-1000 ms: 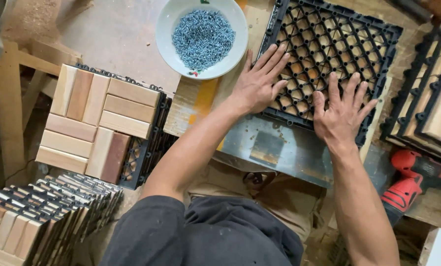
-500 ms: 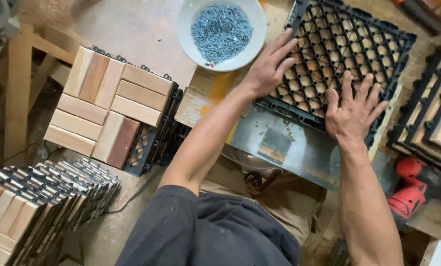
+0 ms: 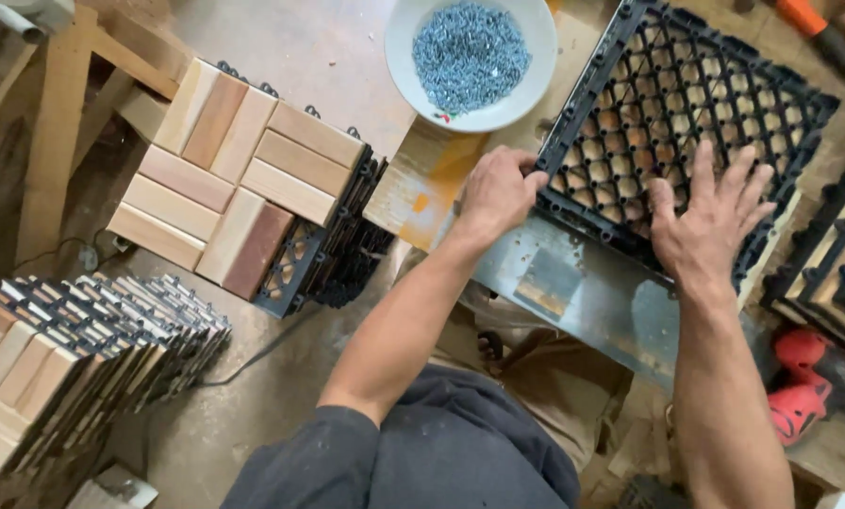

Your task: The person arranges small wooden tiles into a black plastic grid frame, then places a second grid on top and presses down. They use a cordless drill to drive screws into the frame to secure the tiles.

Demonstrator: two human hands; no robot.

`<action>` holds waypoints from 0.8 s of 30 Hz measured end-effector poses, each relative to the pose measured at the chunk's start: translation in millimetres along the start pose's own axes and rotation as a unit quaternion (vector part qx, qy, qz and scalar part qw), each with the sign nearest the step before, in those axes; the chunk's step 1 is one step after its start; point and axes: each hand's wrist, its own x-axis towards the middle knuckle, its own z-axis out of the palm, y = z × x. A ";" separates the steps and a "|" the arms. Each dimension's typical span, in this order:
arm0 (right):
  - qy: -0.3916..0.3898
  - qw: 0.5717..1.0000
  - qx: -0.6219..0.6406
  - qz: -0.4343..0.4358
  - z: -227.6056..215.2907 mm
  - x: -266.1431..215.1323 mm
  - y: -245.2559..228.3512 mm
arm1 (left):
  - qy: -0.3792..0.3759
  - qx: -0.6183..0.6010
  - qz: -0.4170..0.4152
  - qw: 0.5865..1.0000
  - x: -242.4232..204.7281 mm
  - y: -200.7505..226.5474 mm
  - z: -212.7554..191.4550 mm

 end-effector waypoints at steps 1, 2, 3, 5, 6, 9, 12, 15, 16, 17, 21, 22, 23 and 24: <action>0.008 1.000 0.001 -0.002 -1.4 11.1 -13.0 | 0.004 0.000 0.008 1.000 3.5 1.3 2.9; -0.032 0.999 -0.001 -0.034 -3.2 22.1 -25.8 | 0.010 0.014 0.023 1.000 7.1 2.7 6.1; -0.088 0.994 -0.006 -0.062 -2.7 21.2 -35.2 | 0.009 0.026 0.025 0.999 -0.3 -2.9 14.8; -0.092 0.990 0.009 -0.102 8.6 23.2 -56.7 | 0.022 0.044 0.047 0.998 29.0 -34.8 37.5; -0.091 0.985 0.026 -0.144 14.3 28.6 -69.1 | 0.039 0.063 0.075 0.994 48.0 -49.0 46.3; -0.146 0.982 -0.002 -0.117 25.8 37.3 -90.2 | 0.016 0.102 0.048 0.994 53.7 -52.7 38.6; -0.162 0.981 0.041 -0.097 23.6 33.5 -93.1 | -0.001 -0.029 0.064 0.998 24.8 -37.4 13.2; -0.163 0.981 0.023 -0.100 24.7 31.2 -94.1 | -0.006 -0.064 0.056 0.996 19.1 -35.5 3.3; -0.161 0.982 0.023 -0.101 23.9 39.4 -93.3 | -0.004 -0.064 0.058 0.996 23.5 -28.5 -0.2; -0.159 0.981 0.013 -0.108 24.2 39.2 -90.6 | -0.002 -0.060 0.056 0.997 19.8 -25.6 -0.3; -0.147 0.981 0.001 -0.125 28.3 34.3 -84.3 | 0.000 -0.047 0.045 0.998 25.6 -31.1 7.0; -0.149 0.981 0.001 -0.125 29.1 33.5 -82.5 | 0.000 -0.048 0.043 0.998 24.0 -30.9 6.9; -0.126 0.981 0.008 -0.144 31.3 34.1 -80.7 | 0.001 -0.041 0.041 0.998 25.2 -30.7 6.0; -0.103 0.981 0.014 -0.163 33.7 34.7 -78.6 | 0.001 -0.035 0.040 0.999 26.4 -30.5 5.4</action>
